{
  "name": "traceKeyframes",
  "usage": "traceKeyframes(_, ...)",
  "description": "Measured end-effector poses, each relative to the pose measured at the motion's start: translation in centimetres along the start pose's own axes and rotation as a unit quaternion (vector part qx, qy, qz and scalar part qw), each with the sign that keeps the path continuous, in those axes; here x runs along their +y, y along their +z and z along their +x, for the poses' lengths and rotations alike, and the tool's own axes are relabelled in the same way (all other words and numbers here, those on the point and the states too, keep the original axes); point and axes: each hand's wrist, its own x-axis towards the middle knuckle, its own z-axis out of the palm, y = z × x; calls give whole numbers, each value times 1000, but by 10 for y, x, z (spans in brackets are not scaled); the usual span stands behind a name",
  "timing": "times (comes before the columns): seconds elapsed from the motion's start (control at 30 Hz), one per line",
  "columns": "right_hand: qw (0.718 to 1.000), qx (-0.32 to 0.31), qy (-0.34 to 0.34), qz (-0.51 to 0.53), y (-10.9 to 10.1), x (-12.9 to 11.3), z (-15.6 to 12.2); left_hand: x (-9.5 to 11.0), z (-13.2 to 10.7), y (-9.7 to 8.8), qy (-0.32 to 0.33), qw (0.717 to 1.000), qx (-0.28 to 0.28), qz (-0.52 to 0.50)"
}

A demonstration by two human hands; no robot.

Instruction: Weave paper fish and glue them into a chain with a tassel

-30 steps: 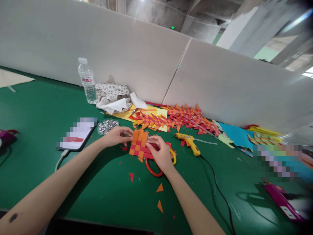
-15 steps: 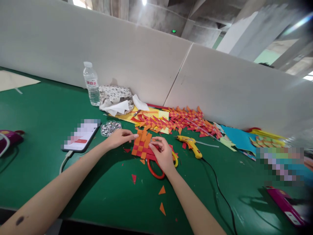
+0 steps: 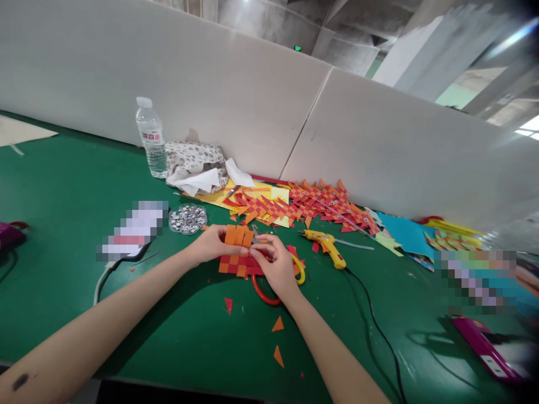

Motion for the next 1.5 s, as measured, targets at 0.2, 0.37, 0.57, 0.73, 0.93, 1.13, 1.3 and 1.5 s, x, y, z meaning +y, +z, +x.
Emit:
traceKeyframes(0.2, 999, -9, -31, -28, 2, -2, -1, -3, 0, -1, -3, 1000, 6, 0)
traceKeyframes(0.37, 997, -11, -64, -47, 1, -4, -2, -6, 1, -4, -5, 999, 14, 30)
traceKeyframes(0.57, 995, -5, -81, -55, -6, -6, -1, 1, 1, -9, -21, 999, 35, 25)
traceKeyframes(0.73, 998, 5, -60, -13, -6, -9, -1, 6, -1, -9, -10, 998, 43, 35)
traceKeyframes(0.93, 1000, -5, -17, 9, -5, -8, -1, 6, -1, -9, 8, 997, 41, 67)
traceKeyframes(1.13, 999, 38, -11, 31, -8, -9, 0, 6, -2, -6, 5, 995, 35, 92)
traceKeyframes(1.3, 998, 37, 4, 54, -5, -8, 1, 4, -3, -2, 1, 997, 40, 60)
traceKeyframes(1.5, 996, 37, 56, 51, -10, -11, 4, 2, -2, 0, 0, 999, 27, 40)
